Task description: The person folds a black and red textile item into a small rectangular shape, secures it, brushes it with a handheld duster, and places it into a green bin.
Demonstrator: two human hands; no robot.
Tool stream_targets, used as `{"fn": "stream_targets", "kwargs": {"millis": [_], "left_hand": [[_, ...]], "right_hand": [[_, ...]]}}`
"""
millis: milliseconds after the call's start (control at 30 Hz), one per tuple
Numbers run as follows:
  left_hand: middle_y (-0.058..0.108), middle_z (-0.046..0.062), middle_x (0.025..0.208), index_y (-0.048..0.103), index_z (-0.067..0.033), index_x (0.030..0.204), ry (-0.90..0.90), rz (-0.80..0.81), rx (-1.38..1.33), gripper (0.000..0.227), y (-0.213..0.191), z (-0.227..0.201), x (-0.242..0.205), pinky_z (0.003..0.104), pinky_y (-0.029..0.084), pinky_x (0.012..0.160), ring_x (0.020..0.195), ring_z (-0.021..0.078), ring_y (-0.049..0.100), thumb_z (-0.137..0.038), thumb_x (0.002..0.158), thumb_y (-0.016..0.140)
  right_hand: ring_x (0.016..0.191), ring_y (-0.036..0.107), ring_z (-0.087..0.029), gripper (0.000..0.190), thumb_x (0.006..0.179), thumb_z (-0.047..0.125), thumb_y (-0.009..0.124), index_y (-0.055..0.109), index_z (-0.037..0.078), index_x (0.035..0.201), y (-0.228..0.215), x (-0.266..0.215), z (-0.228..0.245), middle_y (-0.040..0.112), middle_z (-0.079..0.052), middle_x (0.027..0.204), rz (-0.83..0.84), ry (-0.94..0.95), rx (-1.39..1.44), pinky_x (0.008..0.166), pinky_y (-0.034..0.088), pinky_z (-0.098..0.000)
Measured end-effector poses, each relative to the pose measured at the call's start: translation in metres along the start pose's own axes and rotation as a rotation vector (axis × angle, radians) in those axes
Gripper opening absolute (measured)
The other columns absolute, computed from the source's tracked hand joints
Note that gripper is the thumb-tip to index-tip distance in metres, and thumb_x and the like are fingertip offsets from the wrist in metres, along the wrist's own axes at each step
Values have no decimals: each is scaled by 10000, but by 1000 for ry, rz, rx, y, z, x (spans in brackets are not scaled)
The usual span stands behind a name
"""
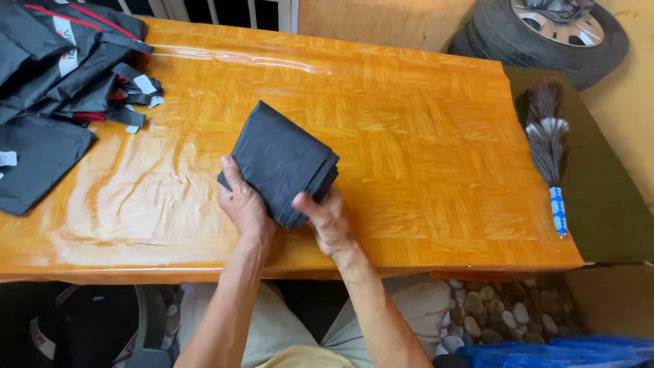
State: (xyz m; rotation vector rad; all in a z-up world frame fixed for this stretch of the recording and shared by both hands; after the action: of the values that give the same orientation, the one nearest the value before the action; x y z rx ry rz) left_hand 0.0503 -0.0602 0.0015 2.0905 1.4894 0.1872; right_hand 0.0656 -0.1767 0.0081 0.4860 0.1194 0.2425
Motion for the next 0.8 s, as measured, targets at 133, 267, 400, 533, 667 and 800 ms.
{"fn": "stream_targets", "kwargs": {"millis": [133,267,400,533,667,800], "left_hand": [[598,-17,593,600,-202,785,6,-12,36,383,0,25,17,221,482,385,447,73,564,-534,924,732],[608,-4,596,604,-189,796,-81,-5,28,402,3,26,15,231,496,396,461,91,585,-548,908,746],[666,50,743,641,-113,971,-196,188,-145,391,15,-19,-18,301,597,530,605,158,675,-485,906,741],[764,107,992,729,-50,1140,6,552,-18,525,12,-30,-31,369,615,791,844,115,664,-90,667,952],[767,60,851,786,-74,1037,155,523,63,299,15,-43,-44,295,603,677,740,63,635,-109,762,900],[639,294,1335,515,47,1464,847,504,316,755,16,-36,-52,551,485,1044,1243,456,602,-19,781,828]], "right_hand": [[788,697,-138,453,607,-6,965,754,30,1006,-2,0,-8,761,-87,865,32,-3,-187,712,604,-284],[900,735,-212,517,603,-55,951,751,25,1073,-19,15,-33,779,-120,977,18,-39,-187,781,645,-376],[864,772,-315,564,610,-168,871,718,28,1117,-18,9,-19,784,-141,992,37,132,113,716,668,-463],[797,764,-403,410,690,-166,801,711,5,1051,-33,7,-6,774,-208,939,136,303,244,648,658,-534],[974,702,-451,693,704,136,851,519,-39,1286,-27,-18,24,691,-283,1102,43,159,-214,813,601,-547],[1377,438,-486,886,821,430,837,436,-28,1465,-26,-43,64,411,-293,1480,-49,-439,-797,1096,410,-606]]}}
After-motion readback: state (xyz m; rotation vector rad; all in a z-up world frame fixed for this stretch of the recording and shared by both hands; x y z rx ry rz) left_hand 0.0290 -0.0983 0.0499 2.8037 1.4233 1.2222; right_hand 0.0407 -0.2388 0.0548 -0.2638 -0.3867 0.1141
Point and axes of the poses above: each hand's wrist, its own x-axis towards the middle knuckle, its own y-axis out of the palm, z = x × y, the point moved 2 cm from there along x, towards the middle knuckle
